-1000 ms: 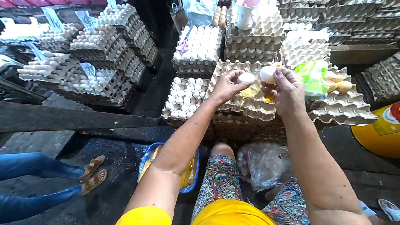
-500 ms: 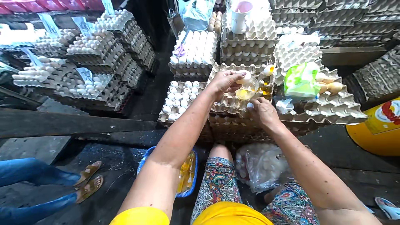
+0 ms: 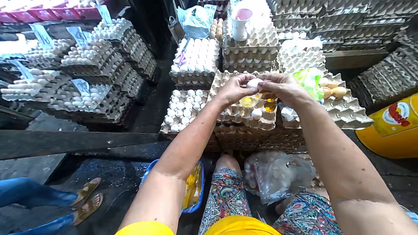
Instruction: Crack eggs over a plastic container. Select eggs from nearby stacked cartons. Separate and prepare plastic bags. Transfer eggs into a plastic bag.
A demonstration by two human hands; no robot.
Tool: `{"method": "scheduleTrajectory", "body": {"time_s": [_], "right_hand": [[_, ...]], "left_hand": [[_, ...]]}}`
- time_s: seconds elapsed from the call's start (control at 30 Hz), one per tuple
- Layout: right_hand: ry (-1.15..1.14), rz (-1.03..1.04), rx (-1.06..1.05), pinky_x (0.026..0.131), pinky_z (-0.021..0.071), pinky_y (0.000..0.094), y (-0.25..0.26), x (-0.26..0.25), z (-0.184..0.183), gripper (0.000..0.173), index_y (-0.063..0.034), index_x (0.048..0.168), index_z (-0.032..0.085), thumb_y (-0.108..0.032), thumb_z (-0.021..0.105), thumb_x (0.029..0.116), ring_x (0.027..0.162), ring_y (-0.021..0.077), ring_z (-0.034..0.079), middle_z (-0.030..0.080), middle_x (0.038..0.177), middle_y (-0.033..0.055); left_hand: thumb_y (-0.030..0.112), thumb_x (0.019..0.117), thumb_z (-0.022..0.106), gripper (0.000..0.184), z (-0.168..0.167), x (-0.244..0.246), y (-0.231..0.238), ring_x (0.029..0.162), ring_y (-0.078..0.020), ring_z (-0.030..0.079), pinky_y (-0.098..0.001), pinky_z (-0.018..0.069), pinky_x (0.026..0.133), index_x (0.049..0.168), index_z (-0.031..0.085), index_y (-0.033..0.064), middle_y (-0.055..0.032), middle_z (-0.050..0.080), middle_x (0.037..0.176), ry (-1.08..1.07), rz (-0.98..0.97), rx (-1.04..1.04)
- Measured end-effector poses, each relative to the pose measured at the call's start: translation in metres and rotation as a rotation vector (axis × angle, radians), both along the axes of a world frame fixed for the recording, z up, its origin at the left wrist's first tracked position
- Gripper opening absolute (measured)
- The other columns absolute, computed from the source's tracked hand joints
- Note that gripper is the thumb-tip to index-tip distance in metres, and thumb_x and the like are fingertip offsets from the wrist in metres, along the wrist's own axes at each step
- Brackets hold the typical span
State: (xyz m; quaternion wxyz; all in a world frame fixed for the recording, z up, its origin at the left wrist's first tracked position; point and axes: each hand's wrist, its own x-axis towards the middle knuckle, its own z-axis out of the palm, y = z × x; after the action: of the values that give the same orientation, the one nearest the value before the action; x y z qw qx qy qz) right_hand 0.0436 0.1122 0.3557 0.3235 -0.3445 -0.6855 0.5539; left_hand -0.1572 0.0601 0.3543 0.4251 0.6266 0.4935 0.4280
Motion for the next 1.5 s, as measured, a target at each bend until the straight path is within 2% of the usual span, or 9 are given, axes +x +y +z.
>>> {"method": "scheduleTrajectory", "body": {"time_s": [0.1, 0.3, 0.63, 0.7, 0.77, 0.8, 0.93, 1.17, 1.5], "right_hand": [[0.002, 0.04, 0.002, 0.075, 0.0616, 0.0313, 0.006, -0.002, 0.001, 0.024, -0.003, 0.123, 0.068, -0.011, 0.063, 0.1007, 0.083, 0.0131, 0.071, 0.073, 0.101, 0.0056], [0.011, 0.027, -0.021, 0.075, 0.0626, 0.0304, 0.008, -0.004, -0.002, 0.022, -0.0012, 0.12, 0.069, -0.009, 0.063, 0.1005, 0.08, 0.0124, 0.072, 0.074, 0.097, 0.0054], [-0.09, -0.019, -0.023, 0.074, 0.0634, 0.0324, 0.013, -0.012, 0.001, 0.023, -0.0016, 0.118, 0.07, -0.01, 0.066, 0.0972, 0.079, 0.0148, 0.073, 0.074, 0.097, 0.0078], [-0.079, -0.017, -0.012, 0.073, 0.0636, 0.0324, 0.014, -0.012, 0.0, 0.021, -0.0018, 0.116, 0.071, -0.01, 0.066, 0.0969, 0.078, 0.015, 0.073, 0.074, 0.095, 0.0076], [-0.091, -0.013, 0.018, 0.073, 0.0637, 0.0328, 0.015, -0.013, -0.002, 0.02, -0.0025, 0.115, 0.072, -0.011, 0.067, 0.0965, 0.078, 0.0147, 0.074, 0.075, 0.096, 0.0074], [-0.104, -0.015, 0.045, 0.073, 0.0637, 0.0327, 0.016, -0.013, -0.003, 0.021, -0.0031, 0.115, 0.072, -0.012, 0.068, 0.0963, 0.078, 0.0141, 0.074, 0.075, 0.096, 0.0072], [-0.173, -0.028, 0.181, 0.075, 0.0641, 0.0367, 0.019, -0.011, -0.009, 0.024, -0.004, 0.116, 0.073, -0.016, 0.069, 0.0962, 0.08, 0.0151, 0.074, 0.076, 0.098, 0.008], [-0.223, 0.007, 0.233, 0.079, 0.063, 0.038, 0.016, -0.009, -0.005, 0.024, -0.004, 0.118, 0.072, -0.017, 0.068, 0.0977, 0.083, 0.0145, 0.073, 0.075, 0.1, 0.008], [-0.389, 0.01, 0.487, 0.086, 0.058, 0.0468, 0.009, -0.014, -0.002, 0.029, -0.0064, 0.125, 0.071, -0.021, 0.063, 0.1016, 0.086, 0.0201, 0.073, 0.076, 0.103, 0.0123]], "left_hand": [[0.004, 0.0901, 0.076, 0.048, -0.001, -0.002, 0.003, 0.11, -0.0188, 0.067, -0.0347, 0.0559, 0.098, 0.134, 0.058, -0.0033, -0.0174, 0.065, 0.126, 0.023, 0.004, -0.001], [0.007, 0.0919, 0.076, 0.046, 0.003, -0.008, 0.004, 0.11, -0.0155, 0.067, -0.0312, 0.0549, 0.098, 0.134, 0.06, -0.0044, -0.0159, 0.068, 0.122, 0.106, -0.023, -0.015], [0.012, 0.0937, 0.075, 0.045, -0.001, -0.012, 0.009, 0.108, -0.0148, 0.069, -0.0311, 0.0559, 0.098, 0.134, 0.062, -0.0025, -0.0149, 0.069, 0.122, 0.163, -0.037, 0.008], [0.013, 0.0957, 0.073, 0.041, 0.002, -0.012, 0.01, 0.103, -0.0132, 0.07, -0.03, 0.0567, 0.095, 0.132, 0.063, -0.0026, -0.0138, 0.07, 0.119, 0.167, -0.033, -0.001], [0.016, 0.0996, 0.068, 0.033, 0.004, -0.011, 0.01, 0.089, -0.0091, 0.067, -0.0281, 0.0555, 0.085, 0.128, 0.066, -0.0008, -0.0098, 0.071, 0.108, 0.201, -0.013, -0.009], [0.018, 0.1003, 0.067, 0.031, 0.006, -0.011, 0.011, 0.086, -0.008, 0.066, -0.0279, 0.0553, 0.083, 0.126, 0.067, 0.0001, -0.0083, 0.072, 0.105, 0.225, -0.003, -0.014], [0.022, 0.0989, 0.069, 0.03, 0.01, -0.012, 0.014, 0.09, -0.0095, 0.069, -0.0322, 0.056, 0.089, 0.121, 0.071, 0.0018, -0.0078, 0.074, 0.104, 0.338, 0.005, -0.001], [0.021, 0.1003, 0.067, 0.029, 0.023, -0.011, 0.016, 0.075, -0.0073, 0.064, -0.0279, 0.0549, 0.073, 0.124, 0.07, 0.0044, -0.0058, 0.073, 0.1, 0.423, -0.038, -0.091], [0.018, 0.0984, 0.068, 0.026, 0.019, -0.007, 0.018, 0.083, -0.0106, 0.067, -0.0332, 0.0561, 0.081, 0.119, 0.071, 0.0029, -0.0077, 0.073, 0.1, 0.453, 0.023, -0.054]]}}
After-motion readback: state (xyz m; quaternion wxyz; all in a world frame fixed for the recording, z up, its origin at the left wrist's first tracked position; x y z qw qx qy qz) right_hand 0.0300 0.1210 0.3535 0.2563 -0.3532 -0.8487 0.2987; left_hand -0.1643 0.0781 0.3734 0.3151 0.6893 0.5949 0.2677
